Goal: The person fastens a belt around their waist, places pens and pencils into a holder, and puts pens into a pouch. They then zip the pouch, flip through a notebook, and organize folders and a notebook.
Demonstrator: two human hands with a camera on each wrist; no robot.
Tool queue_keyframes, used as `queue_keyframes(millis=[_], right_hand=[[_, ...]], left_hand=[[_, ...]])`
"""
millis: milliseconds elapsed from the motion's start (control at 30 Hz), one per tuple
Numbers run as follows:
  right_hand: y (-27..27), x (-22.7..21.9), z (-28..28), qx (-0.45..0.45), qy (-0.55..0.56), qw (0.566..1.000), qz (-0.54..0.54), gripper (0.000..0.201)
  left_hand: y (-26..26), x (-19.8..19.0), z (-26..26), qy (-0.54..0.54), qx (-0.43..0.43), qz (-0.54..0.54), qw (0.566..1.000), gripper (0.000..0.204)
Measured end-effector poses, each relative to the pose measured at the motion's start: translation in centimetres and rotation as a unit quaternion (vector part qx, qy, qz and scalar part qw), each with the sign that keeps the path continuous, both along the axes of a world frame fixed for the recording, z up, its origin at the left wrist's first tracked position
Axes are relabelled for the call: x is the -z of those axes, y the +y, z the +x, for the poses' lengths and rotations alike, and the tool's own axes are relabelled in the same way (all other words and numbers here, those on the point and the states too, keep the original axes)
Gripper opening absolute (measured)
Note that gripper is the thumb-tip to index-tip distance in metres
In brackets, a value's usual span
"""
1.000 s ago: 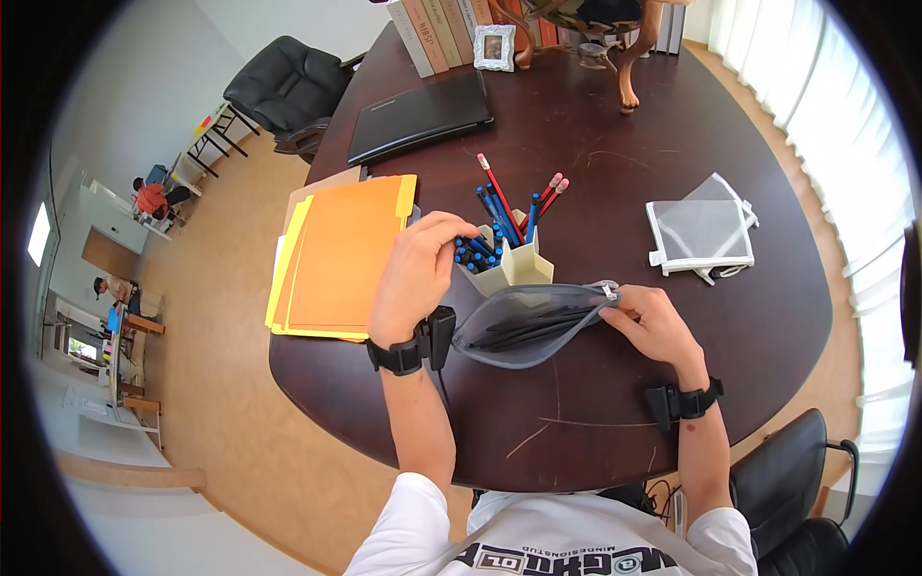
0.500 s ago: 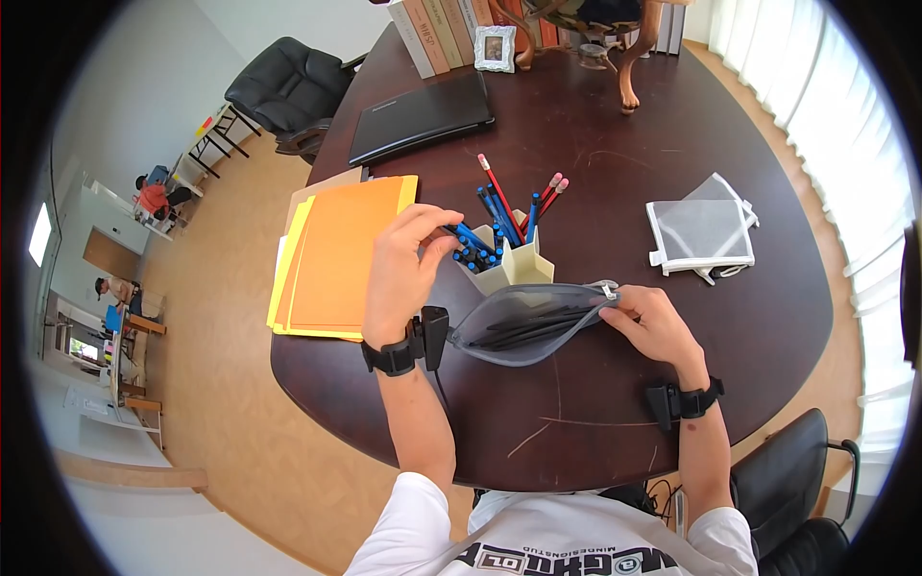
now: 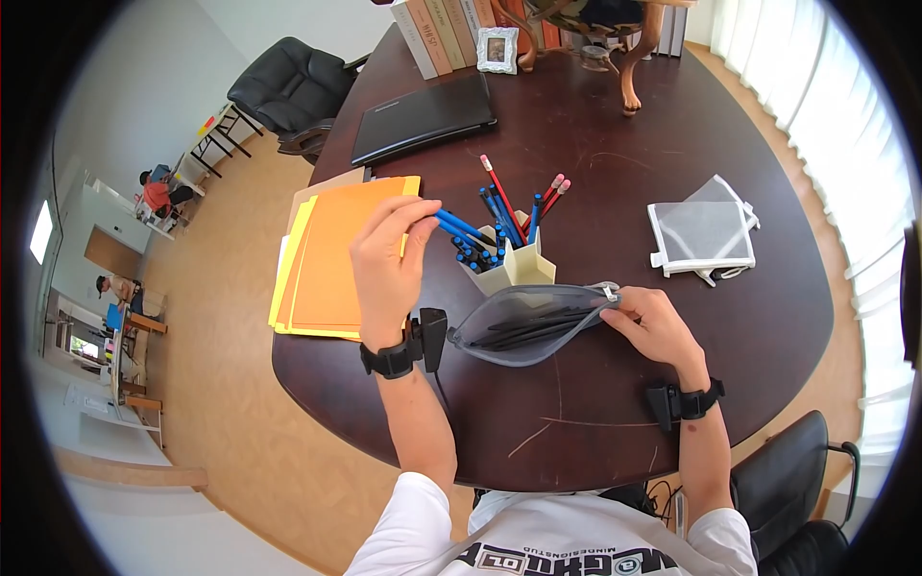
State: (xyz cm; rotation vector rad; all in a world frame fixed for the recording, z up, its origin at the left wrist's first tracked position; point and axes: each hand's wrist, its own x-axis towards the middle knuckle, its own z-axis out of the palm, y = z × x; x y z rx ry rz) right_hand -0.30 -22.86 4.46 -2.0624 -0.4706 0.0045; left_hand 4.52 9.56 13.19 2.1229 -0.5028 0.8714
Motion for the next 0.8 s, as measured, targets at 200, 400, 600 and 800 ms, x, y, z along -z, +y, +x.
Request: queue_keyframes(millis=[200, 400, 600, 800], right_hand=[[-0.1, 0.2, 0.1, -0.004, -0.023, 1.000, 0.002, 0.034], [-0.1, 0.2, 0.0, -0.001, -0.013, 1.000, 0.000, 0.034], [0.0, 0.0, 0.0, 0.000, -0.009, 1.000, -0.002, 0.035], [-0.1, 0.1, 0.0, -0.003, -0.015, 1.000, -0.004, 0.036]], left_hand=[[1.0, -2.1, -2.6, -0.099, -0.054, -0.023, 0.993, 0.015], [0.6, -3.8, -5.7, -0.147, -0.021, -0.083, 0.985, 0.014], [0.3, -4.4, -7.0, -0.152, -0.001, -0.065, 0.986, 0.013], [-1.3, -5.2, -8.3, -0.091, 0.016, -0.024, 0.995, 0.011]])
